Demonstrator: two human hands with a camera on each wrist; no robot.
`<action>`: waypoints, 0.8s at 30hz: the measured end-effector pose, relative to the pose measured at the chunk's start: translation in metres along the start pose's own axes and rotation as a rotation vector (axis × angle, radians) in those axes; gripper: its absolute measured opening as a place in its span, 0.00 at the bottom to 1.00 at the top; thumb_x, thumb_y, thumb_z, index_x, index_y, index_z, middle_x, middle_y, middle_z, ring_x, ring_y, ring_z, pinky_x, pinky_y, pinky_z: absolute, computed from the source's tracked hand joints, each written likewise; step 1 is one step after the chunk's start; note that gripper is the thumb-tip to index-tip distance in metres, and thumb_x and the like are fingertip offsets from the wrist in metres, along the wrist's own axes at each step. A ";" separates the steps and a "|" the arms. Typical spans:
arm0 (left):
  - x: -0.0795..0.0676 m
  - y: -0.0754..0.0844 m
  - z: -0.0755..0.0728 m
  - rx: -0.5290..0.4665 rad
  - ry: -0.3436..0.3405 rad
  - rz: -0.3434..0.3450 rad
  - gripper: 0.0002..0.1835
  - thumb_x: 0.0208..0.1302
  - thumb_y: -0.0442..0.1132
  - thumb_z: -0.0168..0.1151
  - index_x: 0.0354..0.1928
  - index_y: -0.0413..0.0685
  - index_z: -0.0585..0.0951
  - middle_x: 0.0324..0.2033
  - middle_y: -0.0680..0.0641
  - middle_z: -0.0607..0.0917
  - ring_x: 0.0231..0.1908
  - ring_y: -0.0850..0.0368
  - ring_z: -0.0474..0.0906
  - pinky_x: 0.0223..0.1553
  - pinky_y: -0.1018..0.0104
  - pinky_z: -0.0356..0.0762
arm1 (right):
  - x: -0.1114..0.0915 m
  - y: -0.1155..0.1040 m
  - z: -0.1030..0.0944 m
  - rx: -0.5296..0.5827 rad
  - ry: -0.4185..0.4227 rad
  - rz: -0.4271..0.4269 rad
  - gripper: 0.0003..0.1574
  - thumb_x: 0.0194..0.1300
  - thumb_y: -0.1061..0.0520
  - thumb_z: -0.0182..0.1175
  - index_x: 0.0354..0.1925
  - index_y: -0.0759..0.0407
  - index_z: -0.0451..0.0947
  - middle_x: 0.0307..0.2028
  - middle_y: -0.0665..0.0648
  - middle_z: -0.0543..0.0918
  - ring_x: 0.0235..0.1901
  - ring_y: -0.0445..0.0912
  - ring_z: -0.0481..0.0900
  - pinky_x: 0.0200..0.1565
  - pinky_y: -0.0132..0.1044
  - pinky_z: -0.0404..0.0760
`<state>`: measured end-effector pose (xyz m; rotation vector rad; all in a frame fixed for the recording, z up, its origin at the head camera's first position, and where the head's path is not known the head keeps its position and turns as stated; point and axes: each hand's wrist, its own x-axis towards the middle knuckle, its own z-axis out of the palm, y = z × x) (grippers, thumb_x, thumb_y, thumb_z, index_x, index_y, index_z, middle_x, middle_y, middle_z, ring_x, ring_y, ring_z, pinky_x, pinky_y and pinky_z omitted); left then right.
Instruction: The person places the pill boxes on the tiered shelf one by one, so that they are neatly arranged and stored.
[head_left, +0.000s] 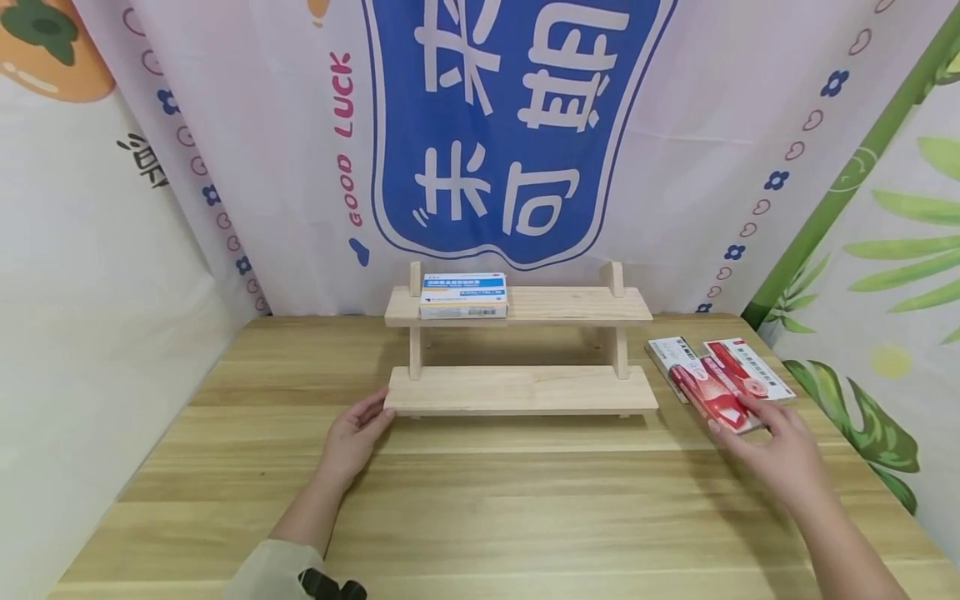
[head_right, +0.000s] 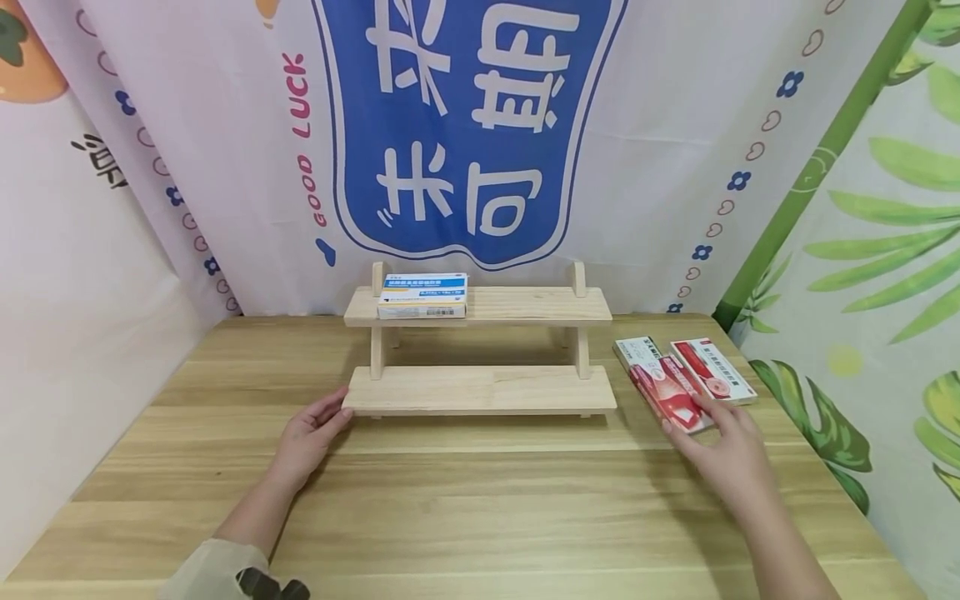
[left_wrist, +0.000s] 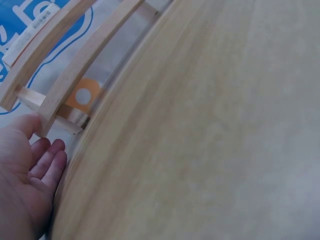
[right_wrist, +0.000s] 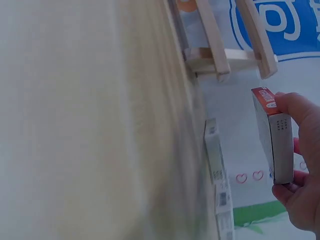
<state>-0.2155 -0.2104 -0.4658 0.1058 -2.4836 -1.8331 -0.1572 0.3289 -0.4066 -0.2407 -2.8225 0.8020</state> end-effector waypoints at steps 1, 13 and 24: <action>0.000 0.000 0.000 0.002 0.001 -0.001 0.25 0.70 0.40 0.60 0.67 0.45 0.71 0.64 0.41 0.77 0.63 0.48 0.74 0.60 0.75 0.72 | 0.003 -0.004 -0.001 0.000 0.006 -0.013 0.53 0.63 0.33 0.62 0.70 0.67 0.61 0.65 0.81 0.59 0.61 0.77 0.58 0.53 0.76 0.63; 0.000 -0.001 0.000 0.006 0.009 0.002 0.25 0.69 0.40 0.60 0.67 0.45 0.72 0.62 0.40 0.78 0.62 0.48 0.75 0.56 0.80 0.73 | 0.032 -0.041 -0.015 0.028 0.057 -0.084 0.51 0.63 0.35 0.62 0.70 0.64 0.62 0.65 0.79 0.61 0.60 0.75 0.61 0.51 0.73 0.69; 0.000 -0.001 0.000 -0.011 -0.001 0.006 0.25 0.70 0.40 0.60 0.67 0.44 0.71 0.62 0.39 0.78 0.62 0.47 0.75 0.56 0.81 0.73 | 0.053 -0.073 -0.017 0.051 0.016 -0.122 0.50 0.63 0.33 0.61 0.70 0.63 0.63 0.63 0.75 0.64 0.57 0.67 0.65 0.45 0.59 0.75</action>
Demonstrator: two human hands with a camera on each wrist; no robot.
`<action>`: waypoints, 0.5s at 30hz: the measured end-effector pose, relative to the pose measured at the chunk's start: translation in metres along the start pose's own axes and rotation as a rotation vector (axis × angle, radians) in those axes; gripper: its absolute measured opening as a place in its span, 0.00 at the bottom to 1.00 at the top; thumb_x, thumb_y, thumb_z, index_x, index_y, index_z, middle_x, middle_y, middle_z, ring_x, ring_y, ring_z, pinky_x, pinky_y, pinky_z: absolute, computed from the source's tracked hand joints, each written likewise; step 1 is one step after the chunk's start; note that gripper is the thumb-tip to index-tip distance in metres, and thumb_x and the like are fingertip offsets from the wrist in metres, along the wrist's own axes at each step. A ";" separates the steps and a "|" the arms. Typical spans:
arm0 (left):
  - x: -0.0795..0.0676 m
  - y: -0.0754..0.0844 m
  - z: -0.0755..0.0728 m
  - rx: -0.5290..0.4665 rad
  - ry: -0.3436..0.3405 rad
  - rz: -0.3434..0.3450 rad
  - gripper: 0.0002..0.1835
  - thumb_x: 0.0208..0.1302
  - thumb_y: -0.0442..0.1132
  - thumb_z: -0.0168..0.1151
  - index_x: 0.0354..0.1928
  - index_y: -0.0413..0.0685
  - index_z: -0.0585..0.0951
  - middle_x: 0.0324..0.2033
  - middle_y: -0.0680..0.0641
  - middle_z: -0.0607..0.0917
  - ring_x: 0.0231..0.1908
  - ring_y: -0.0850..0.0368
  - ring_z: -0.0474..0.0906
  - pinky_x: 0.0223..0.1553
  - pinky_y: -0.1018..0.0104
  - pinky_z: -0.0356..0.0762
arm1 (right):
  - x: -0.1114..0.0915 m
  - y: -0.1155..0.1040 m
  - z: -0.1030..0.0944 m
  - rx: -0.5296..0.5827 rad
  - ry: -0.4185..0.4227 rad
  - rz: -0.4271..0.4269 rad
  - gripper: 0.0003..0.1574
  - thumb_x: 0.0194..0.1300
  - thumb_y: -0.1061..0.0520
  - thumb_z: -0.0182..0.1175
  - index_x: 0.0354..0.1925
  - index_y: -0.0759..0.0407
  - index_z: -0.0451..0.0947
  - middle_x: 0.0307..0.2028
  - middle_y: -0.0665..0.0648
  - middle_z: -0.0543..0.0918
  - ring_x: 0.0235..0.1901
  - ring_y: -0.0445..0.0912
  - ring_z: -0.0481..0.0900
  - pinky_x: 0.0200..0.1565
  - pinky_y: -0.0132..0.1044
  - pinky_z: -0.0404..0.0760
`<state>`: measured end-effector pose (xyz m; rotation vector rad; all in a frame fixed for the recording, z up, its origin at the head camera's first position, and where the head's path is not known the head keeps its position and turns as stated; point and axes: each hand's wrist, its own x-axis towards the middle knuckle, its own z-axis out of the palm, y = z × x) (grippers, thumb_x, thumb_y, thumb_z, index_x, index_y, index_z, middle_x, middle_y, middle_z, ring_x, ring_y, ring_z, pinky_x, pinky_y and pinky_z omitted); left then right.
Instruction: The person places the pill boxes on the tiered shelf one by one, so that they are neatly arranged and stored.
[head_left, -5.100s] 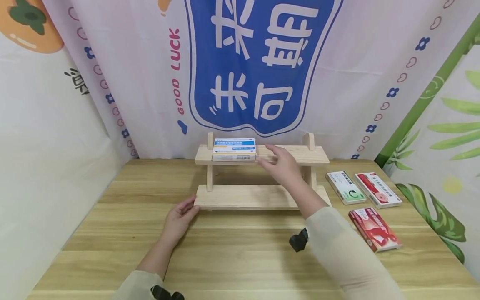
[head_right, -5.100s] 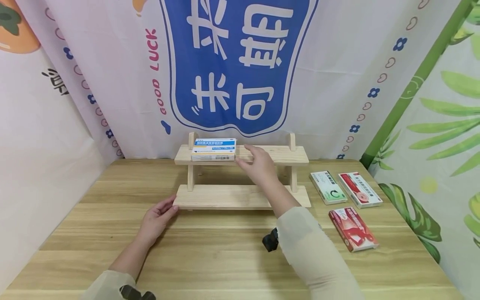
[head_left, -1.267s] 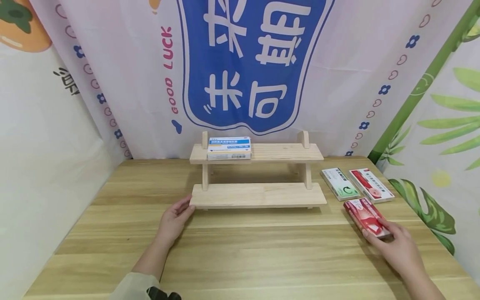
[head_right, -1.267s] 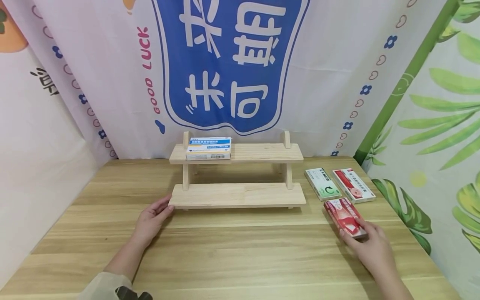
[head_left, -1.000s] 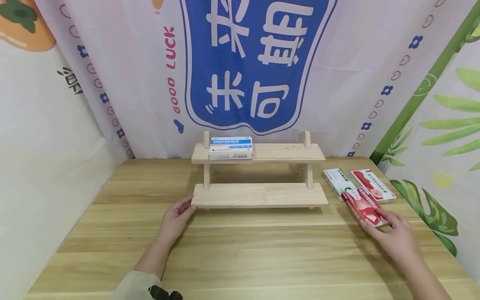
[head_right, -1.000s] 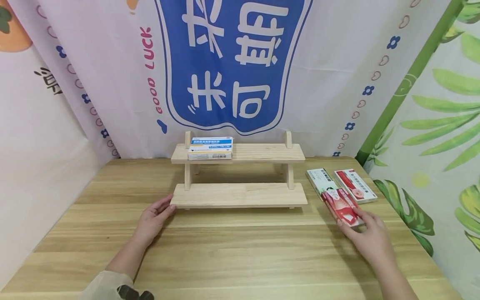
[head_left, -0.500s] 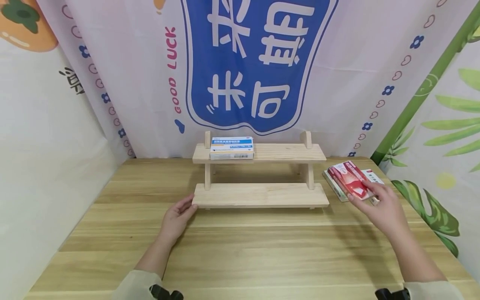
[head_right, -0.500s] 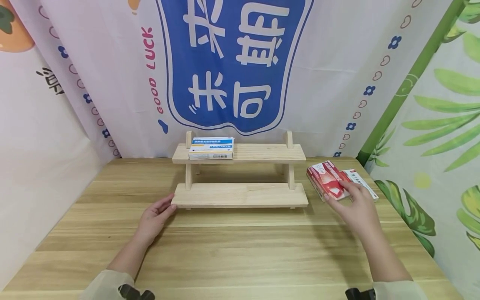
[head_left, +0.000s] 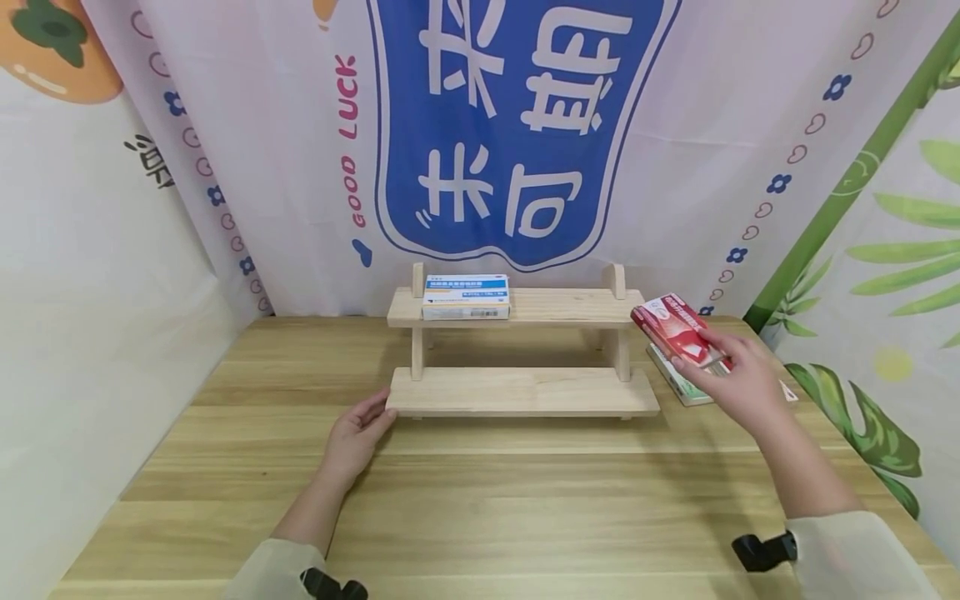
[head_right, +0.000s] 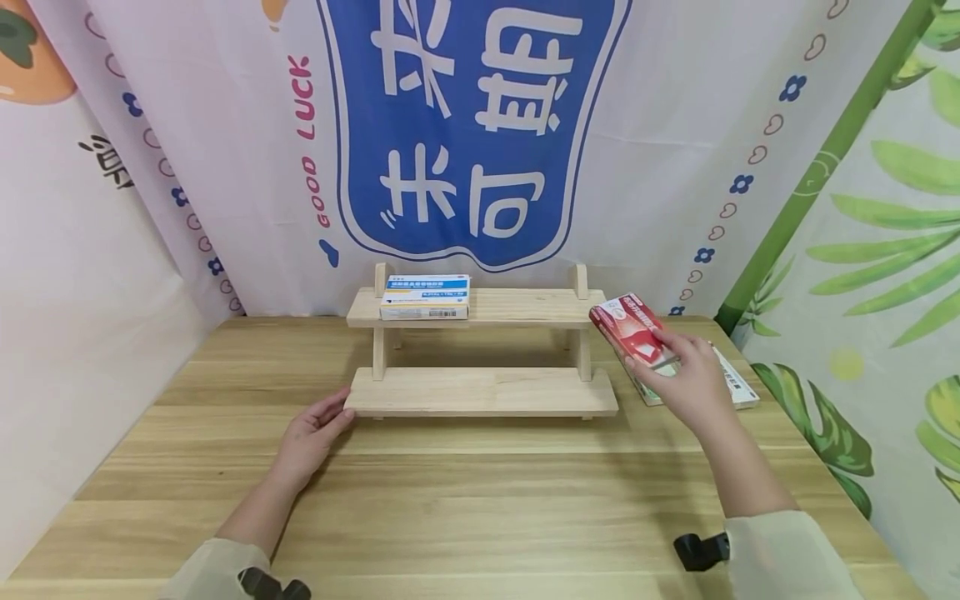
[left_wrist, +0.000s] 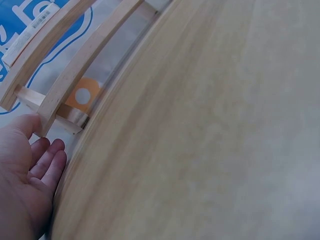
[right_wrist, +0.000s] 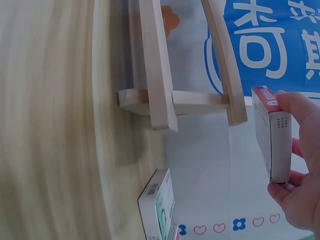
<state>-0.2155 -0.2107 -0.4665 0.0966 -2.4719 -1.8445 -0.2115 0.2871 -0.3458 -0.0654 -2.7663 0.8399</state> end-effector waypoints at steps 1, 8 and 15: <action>0.000 0.000 0.000 0.002 0.002 0.002 0.25 0.70 0.40 0.60 0.67 0.44 0.71 0.62 0.39 0.78 0.62 0.47 0.75 0.55 0.81 0.72 | 0.003 -0.003 0.001 0.007 -0.011 -0.001 0.51 0.62 0.33 0.61 0.71 0.62 0.63 0.63 0.75 0.64 0.58 0.67 0.65 0.46 0.61 0.76; 0.000 -0.001 0.000 0.025 0.021 0.018 0.26 0.70 0.42 0.60 0.66 0.44 0.72 0.62 0.39 0.78 0.60 0.50 0.77 0.55 0.82 0.73 | 0.020 -0.025 0.010 0.028 -0.090 0.012 0.55 0.61 0.27 0.59 0.73 0.57 0.58 0.70 0.74 0.57 0.66 0.71 0.58 0.58 0.71 0.68; 0.000 -0.002 0.000 0.021 0.010 0.019 0.25 0.69 0.41 0.60 0.67 0.44 0.71 0.61 0.39 0.78 0.61 0.49 0.76 0.53 0.84 0.72 | 0.033 -0.048 0.021 0.065 -0.133 0.005 0.56 0.59 0.25 0.59 0.74 0.53 0.59 0.72 0.70 0.57 0.68 0.68 0.57 0.62 0.71 0.64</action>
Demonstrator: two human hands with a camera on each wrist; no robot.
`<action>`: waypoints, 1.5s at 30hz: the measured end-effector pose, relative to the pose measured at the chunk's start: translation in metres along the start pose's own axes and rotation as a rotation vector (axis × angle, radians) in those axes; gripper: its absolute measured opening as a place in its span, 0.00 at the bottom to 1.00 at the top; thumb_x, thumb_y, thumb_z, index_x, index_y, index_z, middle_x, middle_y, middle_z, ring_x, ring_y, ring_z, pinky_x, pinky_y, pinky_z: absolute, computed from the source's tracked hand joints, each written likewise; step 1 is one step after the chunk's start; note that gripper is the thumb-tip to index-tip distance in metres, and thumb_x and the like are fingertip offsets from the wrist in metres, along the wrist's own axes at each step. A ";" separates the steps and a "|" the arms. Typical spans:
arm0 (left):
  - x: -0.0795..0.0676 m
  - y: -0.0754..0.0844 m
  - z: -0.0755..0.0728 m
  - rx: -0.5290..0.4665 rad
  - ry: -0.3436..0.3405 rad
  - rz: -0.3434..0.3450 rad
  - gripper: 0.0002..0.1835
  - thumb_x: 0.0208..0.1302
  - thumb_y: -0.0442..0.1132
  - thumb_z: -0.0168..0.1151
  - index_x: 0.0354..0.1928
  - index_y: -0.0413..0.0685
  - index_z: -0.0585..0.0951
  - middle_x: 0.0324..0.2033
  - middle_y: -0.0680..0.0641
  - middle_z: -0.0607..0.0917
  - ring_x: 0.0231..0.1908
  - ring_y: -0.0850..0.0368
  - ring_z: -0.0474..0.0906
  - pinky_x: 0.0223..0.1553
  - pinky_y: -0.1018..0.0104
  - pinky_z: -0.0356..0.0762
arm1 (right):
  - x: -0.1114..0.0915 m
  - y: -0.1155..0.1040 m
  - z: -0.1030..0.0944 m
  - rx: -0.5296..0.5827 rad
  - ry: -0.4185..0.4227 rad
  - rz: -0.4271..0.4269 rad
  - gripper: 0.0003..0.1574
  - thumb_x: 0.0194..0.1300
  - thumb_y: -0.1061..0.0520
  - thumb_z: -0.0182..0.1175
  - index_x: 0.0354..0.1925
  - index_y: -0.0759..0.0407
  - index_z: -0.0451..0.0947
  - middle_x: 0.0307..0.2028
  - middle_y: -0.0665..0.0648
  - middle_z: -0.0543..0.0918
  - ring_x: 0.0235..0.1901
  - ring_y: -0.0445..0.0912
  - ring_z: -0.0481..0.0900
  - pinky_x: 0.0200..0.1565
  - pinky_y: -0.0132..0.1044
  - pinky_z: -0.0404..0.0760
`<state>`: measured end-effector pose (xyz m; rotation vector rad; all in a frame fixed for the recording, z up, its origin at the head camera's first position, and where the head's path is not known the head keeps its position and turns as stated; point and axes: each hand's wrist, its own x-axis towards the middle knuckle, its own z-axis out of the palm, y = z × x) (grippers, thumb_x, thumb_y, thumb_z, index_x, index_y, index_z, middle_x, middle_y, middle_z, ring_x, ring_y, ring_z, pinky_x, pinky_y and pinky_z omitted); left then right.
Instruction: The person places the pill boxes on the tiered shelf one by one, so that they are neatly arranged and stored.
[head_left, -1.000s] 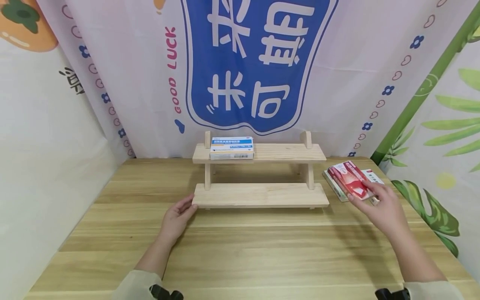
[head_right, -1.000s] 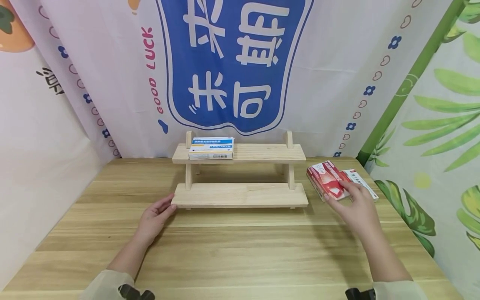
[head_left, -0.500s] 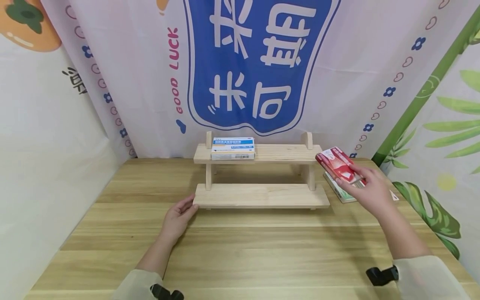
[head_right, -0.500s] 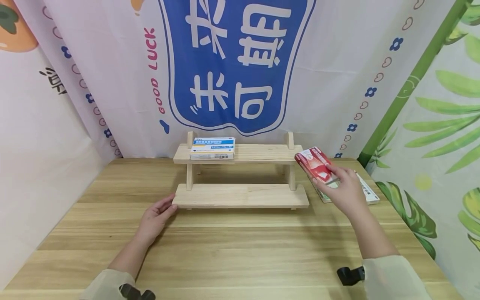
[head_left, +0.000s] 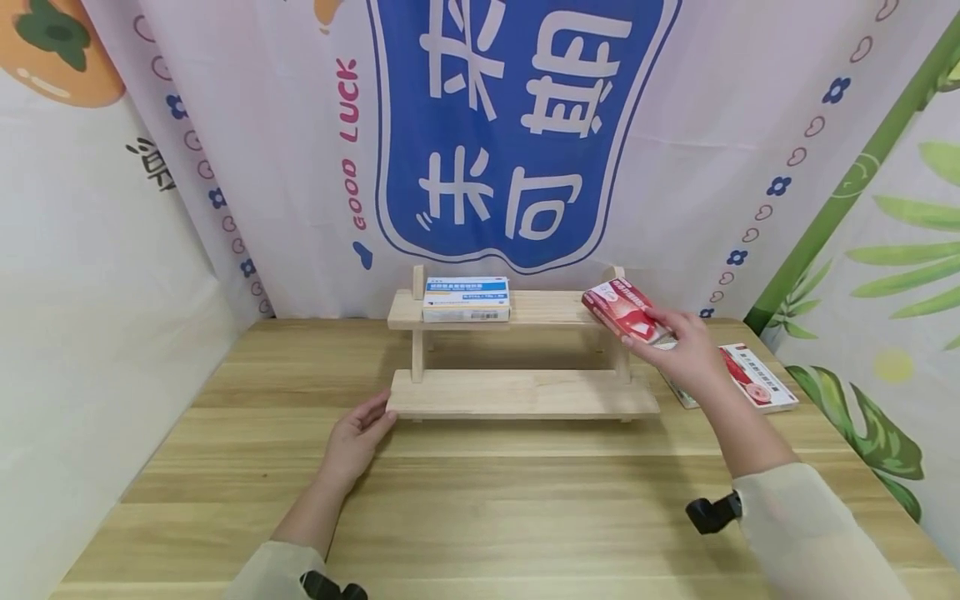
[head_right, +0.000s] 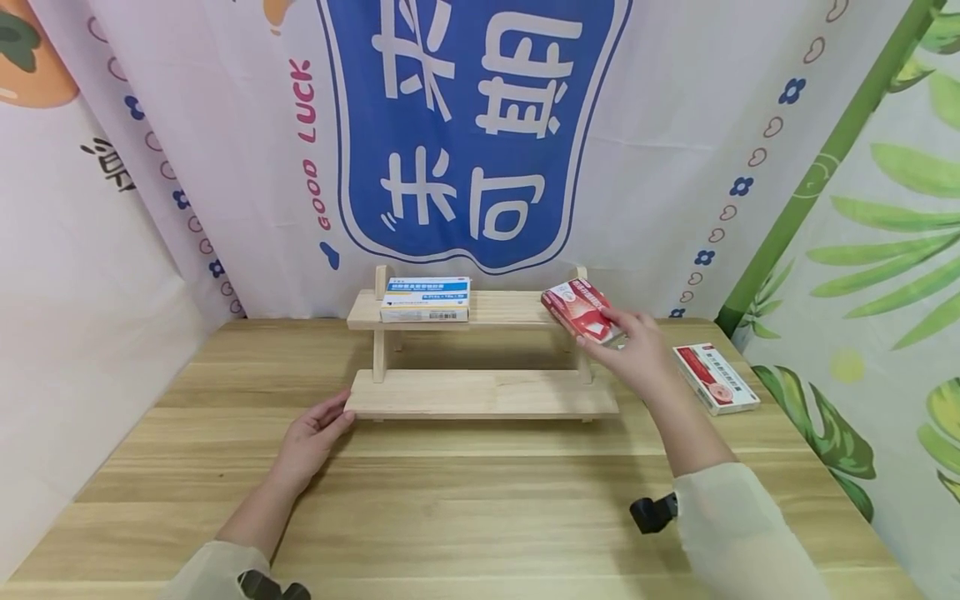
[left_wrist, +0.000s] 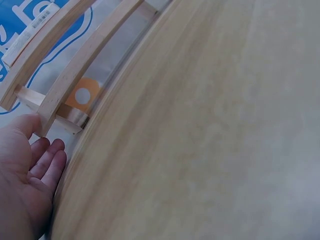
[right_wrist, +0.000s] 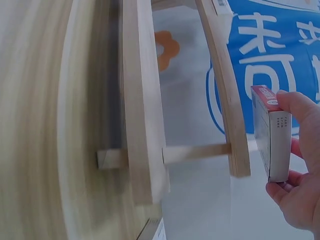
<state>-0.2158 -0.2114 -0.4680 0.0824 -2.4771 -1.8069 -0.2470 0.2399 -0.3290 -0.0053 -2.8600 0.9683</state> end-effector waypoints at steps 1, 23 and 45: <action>0.000 0.000 0.000 -0.005 -0.001 -0.005 0.25 0.69 0.41 0.60 0.67 0.45 0.72 0.61 0.39 0.79 0.61 0.49 0.76 0.52 0.85 0.72 | 0.002 -0.002 0.002 0.000 -0.003 -0.005 0.56 0.59 0.26 0.60 0.73 0.53 0.60 0.71 0.70 0.58 0.68 0.67 0.57 0.62 0.71 0.64; 0.000 -0.001 0.001 0.000 -0.005 -0.013 0.25 0.69 0.40 0.61 0.67 0.46 0.72 0.62 0.40 0.79 0.62 0.48 0.76 0.61 0.70 0.74 | 0.026 -0.036 0.038 0.026 -0.068 -0.090 0.46 0.60 0.36 0.65 0.68 0.57 0.68 0.70 0.65 0.64 0.69 0.62 0.61 0.66 0.64 0.66; 0.000 0.001 0.001 -0.003 -0.006 -0.014 0.26 0.69 0.41 0.60 0.67 0.45 0.71 0.62 0.40 0.78 0.62 0.48 0.75 0.63 0.68 0.73 | 0.031 -0.024 0.034 0.060 -0.023 -0.049 0.41 0.65 0.36 0.61 0.69 0.54 0.68 0.65 0.66 0.70 0.62 0.62 0.69 0.61 0.61 0.72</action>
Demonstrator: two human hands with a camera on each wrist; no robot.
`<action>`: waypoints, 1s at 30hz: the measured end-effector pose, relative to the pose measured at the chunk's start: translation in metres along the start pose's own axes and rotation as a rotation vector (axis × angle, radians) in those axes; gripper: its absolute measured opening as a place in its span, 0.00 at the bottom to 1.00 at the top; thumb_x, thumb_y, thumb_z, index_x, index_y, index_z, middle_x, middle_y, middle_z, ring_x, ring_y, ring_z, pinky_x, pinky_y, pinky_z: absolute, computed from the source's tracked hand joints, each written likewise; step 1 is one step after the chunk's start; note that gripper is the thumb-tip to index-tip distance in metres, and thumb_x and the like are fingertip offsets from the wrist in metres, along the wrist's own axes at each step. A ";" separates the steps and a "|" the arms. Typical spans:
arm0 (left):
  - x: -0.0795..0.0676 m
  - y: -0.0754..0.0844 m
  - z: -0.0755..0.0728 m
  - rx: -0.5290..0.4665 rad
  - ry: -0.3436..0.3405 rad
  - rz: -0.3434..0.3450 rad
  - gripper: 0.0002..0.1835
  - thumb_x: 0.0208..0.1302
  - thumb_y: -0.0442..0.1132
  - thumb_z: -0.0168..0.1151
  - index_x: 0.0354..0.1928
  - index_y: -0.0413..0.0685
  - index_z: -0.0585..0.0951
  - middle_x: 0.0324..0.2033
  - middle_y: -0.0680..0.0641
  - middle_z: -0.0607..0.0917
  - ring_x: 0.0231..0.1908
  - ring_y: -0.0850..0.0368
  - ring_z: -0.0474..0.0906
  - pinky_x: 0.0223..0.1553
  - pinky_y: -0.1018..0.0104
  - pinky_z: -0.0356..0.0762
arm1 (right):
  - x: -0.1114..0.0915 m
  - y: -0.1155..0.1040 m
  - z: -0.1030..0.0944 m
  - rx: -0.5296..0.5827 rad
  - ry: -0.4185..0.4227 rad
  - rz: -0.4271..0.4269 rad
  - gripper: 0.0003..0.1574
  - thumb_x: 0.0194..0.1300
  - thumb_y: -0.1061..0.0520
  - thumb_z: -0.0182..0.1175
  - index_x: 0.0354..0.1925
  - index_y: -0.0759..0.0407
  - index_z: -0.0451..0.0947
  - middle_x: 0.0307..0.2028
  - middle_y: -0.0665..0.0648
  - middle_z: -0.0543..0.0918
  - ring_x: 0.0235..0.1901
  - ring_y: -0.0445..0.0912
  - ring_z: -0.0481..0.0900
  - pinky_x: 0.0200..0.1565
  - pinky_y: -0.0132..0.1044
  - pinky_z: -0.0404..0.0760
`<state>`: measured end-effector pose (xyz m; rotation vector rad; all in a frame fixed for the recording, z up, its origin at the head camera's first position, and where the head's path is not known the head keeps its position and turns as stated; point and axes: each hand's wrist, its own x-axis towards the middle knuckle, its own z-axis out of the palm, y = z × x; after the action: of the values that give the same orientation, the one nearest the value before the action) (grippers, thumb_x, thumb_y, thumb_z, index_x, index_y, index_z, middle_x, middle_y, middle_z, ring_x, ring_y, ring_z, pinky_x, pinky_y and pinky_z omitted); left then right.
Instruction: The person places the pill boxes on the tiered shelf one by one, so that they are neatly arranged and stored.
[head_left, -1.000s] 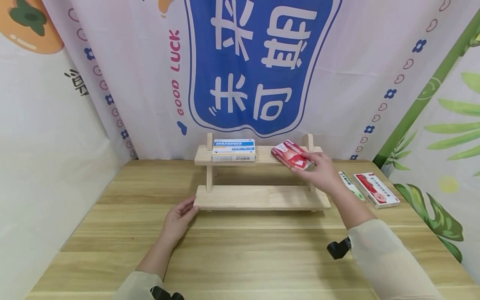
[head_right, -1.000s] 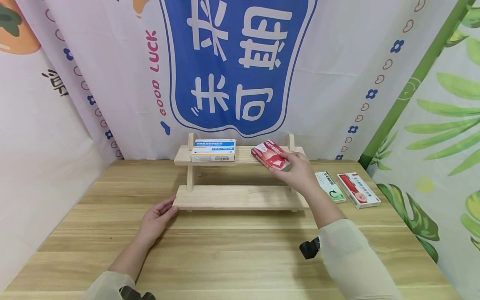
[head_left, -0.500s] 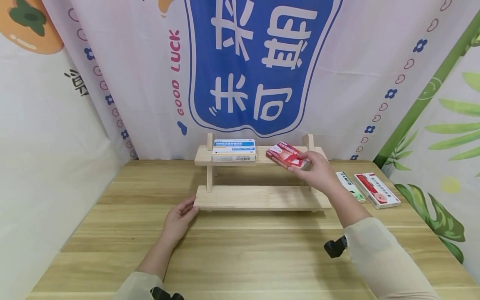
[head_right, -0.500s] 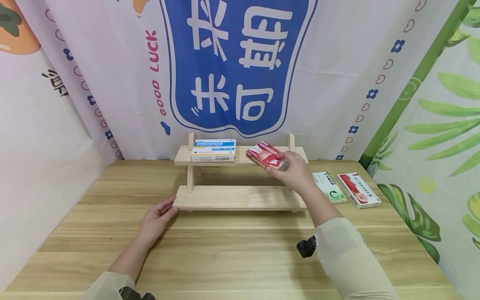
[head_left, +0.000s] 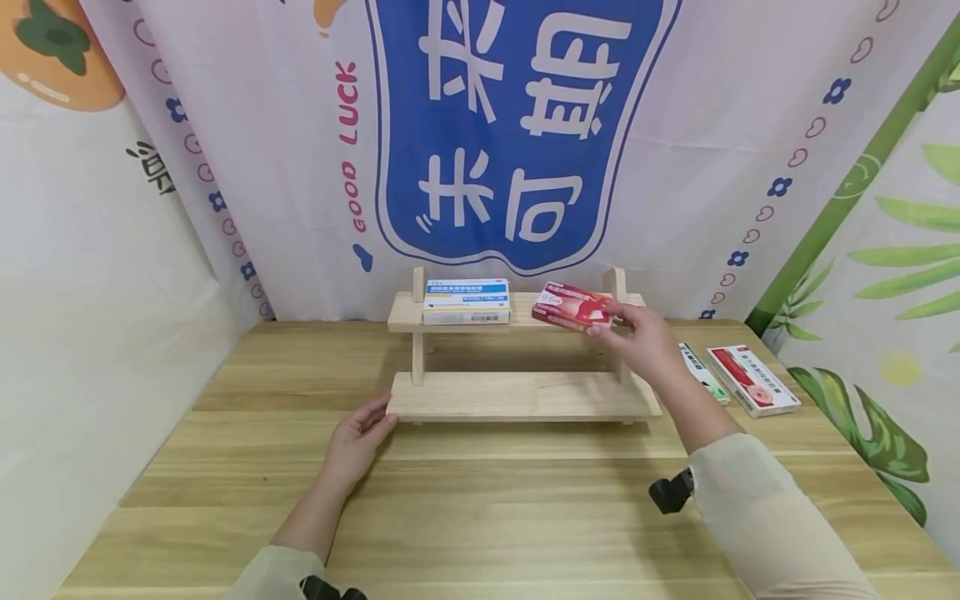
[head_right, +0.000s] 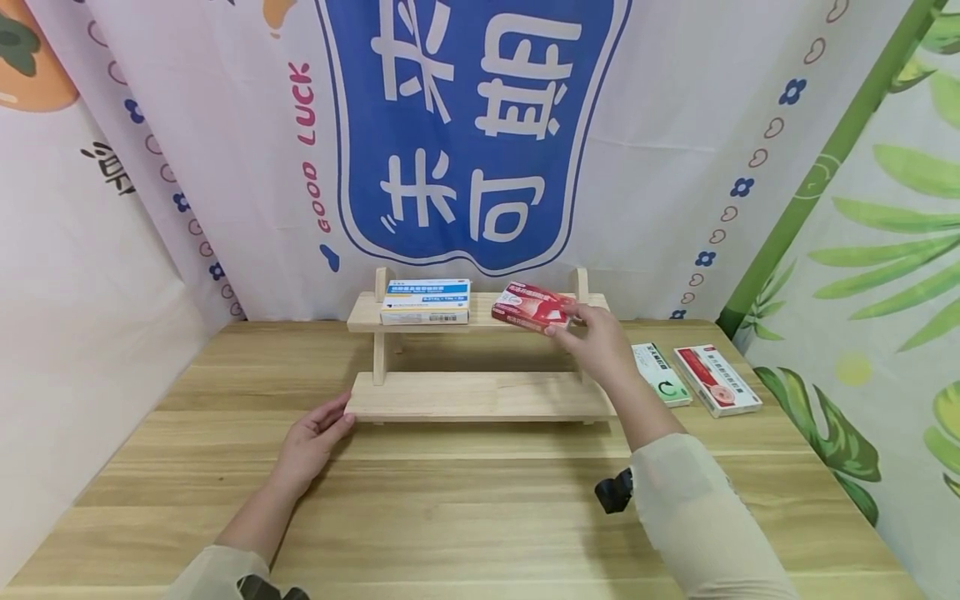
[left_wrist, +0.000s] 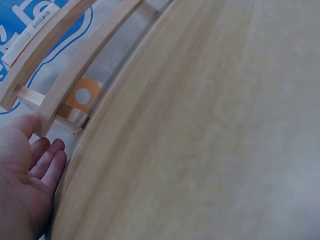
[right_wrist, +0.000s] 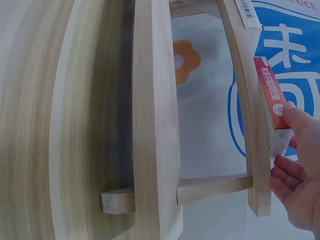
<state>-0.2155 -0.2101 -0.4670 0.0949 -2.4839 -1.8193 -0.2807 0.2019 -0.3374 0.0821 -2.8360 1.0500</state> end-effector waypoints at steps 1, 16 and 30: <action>0.000 0.000 0.000 -0.001 0.000 -0.001 0.26 0.69 0.41 0.60 0.67 0.45 0.71 0.62 0.40 0.78 0.62 0.48 0.75 0.62 0.68 0.73 | 0.001 0.000 0.000 0.001 -0.003 -0.002 0.40 0.66 0.36 0.60 0.69 0.54 0.68 0.65 0.66 0.71 0.63 0.62 0.69 0.61 0.61 0.72; -0.002 0.002 -0.001 -0.010 -0.003 -0.015 0.26 0.70 0.43 0.60 0.67 0.47 0.71 0.63 0.41 0.77 0.63 0.48 0.74 0.65 0.64 0.72 | 0.010 0.000 0.004 -0.028 0.026 -0.043 0.30 0.72 0.44 0.56 0.67 0.53 0.70 0.65 0.65 0.73 0.65 0.62 0.66 0.64 0.61 0.68; -0.002 0.002 -0.001 -0.019 -0.005 -0.010 0.25 0.70 0.42 0.60 0.67 0.47 0.71 0.64 0.41 0.77 0.63 0.49 0.74 0.63 0.70 0.72 | 0.015 -0.004 0.006 -0.055 0.047 -0.021 0.28 0.73 0.45 0.53 0.67 0.50 0.70 0.67 0.66 0.70 0.68 0.63 0.63 0.66 0.62 0.64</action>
<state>-0.2131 -0.2101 -0.4652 0.1027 -2.4733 -1.8488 -0.2953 0.1946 -0.3370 0.0811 -2.8129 0.9566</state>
